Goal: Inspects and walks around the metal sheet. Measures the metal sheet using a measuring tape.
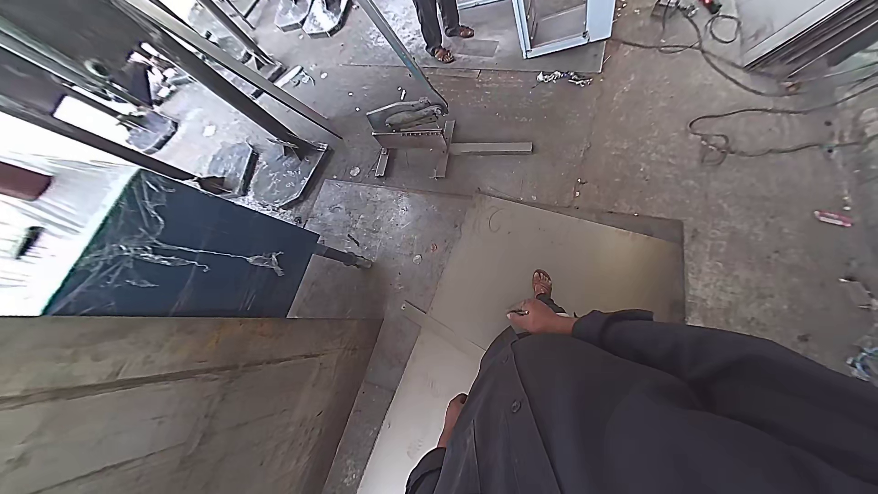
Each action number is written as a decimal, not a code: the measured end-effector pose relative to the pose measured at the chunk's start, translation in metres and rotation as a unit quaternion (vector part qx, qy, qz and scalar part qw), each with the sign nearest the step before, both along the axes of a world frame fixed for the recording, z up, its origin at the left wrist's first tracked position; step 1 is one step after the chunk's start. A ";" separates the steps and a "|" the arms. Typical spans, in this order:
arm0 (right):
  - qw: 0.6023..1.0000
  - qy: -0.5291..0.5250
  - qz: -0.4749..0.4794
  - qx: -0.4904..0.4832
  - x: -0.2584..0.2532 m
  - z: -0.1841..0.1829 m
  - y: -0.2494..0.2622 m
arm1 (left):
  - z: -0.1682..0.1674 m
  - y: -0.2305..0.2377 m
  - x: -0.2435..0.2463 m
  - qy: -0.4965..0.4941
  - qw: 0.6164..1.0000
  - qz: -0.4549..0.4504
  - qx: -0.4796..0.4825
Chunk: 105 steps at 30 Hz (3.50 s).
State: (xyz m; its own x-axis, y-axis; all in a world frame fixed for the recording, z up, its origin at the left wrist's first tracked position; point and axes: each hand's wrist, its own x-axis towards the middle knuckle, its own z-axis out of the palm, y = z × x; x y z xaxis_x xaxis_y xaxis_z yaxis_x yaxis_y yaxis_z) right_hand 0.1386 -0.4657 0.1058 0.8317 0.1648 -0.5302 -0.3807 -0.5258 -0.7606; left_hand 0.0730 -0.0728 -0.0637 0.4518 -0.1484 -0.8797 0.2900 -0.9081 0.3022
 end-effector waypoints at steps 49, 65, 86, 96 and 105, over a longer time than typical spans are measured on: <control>0.996 0.042 0.042 0.072 0.045 0.042 0.054 | 0.195 -0.171 0.109 0.033 0.671 0.613 -0.415; 0.986 0.018 0.163 0.040 0.036 0.019 0.035 | 0.260 -0.024 0.196 -0.256 0.559 0.718 -0.324; 0.887 0.370 -0.169 -0.221 -0.108 -0.107 -0.139 | 0.008 -0.266 0.021 0.115 0.972 0.183 -0.091; 0.838 0.387 -0.368 -0.109 -0.143 -0.152 -0.092 | -0.037 -0.277 0.031 0.109 0.991 0.050 -0.052; 0.878 0.351 -0.324 -0.008 -0.131 -0.151 -0.084 | -0.014 -0.271 0.063 0.046 0.977 0.157 -0.136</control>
